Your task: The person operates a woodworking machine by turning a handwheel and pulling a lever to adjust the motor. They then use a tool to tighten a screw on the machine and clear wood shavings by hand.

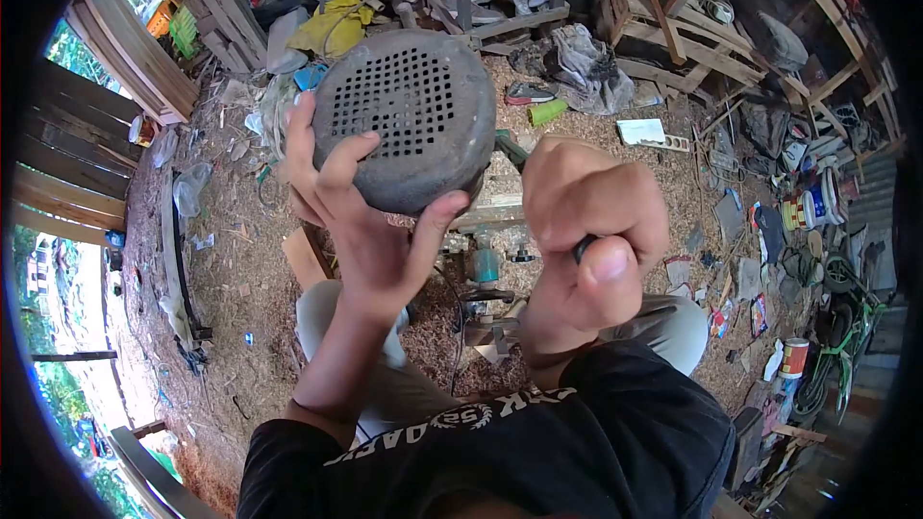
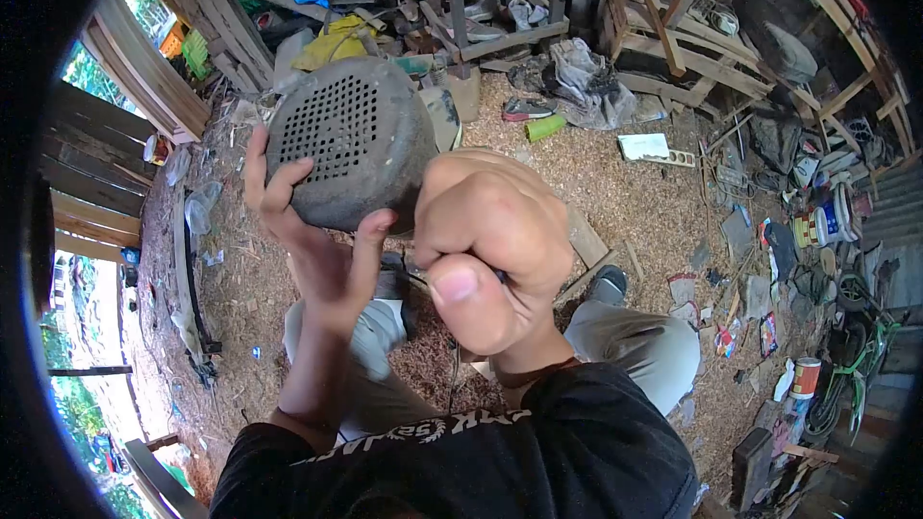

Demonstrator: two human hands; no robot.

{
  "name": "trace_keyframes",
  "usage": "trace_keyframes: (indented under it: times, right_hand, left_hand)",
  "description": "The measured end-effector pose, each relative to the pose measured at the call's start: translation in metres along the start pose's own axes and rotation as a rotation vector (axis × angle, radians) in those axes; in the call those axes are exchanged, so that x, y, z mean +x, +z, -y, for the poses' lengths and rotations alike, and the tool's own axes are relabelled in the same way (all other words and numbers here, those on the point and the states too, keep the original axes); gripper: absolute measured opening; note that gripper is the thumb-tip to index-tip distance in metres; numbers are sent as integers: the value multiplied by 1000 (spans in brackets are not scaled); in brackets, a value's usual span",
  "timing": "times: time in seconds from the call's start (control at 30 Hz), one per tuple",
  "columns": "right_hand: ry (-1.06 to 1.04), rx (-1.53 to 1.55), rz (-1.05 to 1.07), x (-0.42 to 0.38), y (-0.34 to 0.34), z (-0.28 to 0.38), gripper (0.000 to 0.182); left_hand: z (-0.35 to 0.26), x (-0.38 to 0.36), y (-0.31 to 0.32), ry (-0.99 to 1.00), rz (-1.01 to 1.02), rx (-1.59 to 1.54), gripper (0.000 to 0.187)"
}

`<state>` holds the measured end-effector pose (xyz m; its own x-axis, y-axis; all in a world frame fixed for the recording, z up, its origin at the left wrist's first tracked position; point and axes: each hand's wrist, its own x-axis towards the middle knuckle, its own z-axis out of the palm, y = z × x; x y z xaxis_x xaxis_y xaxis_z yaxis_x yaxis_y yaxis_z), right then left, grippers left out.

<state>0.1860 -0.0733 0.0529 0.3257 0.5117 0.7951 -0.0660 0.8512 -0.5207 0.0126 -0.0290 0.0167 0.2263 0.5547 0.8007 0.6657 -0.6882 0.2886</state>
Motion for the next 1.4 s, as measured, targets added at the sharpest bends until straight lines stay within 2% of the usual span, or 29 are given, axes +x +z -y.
trace_keyframes:
  times: [0.17,0.27,0.4,0.63,0.8,0.9,1.0,1.1,1.2,1.4]
  right_hand:
    - [-139,52,69,-6,-3,-6,36]
    - [-154,73,100,-6,-5,-6,38]
    - [-202,95,125,0,-7,-15,40]
    - [-197,89,103,7,-7,-24,47]
    - [-222,82,119,6,-7,-26,47]
    - [-212,84,95,6,-5,-25,48]
    - [-187,86,111,2,-8,-25,47]
    - [-291,51,86,-12,-6,-22,44]
    - [-288,8,66,-18,-4,-16,41]
    - [-113,-5,9,-23,-1,1,37]
  left_hand:
    - [-3,-9,-6,-29,-6,-89,89]
    - [-4,-7,-8,-7,5,-42,88]
    - [2,-8,0,-13,-25,-147,91]
    - [3,1,9,-26,-29,-116,93]
    - [11,-3,18,1,-81,-208,92]
    - [12,2,14,37,-38,-70,87]
    - [13,-2,20,7,-82,-124,88]
    - [13,-1,16,76,-81,29,89]
    - [10,-1,7,-5,-17,-60,89]
    - [3,-2,1,18,-30,-109,85]
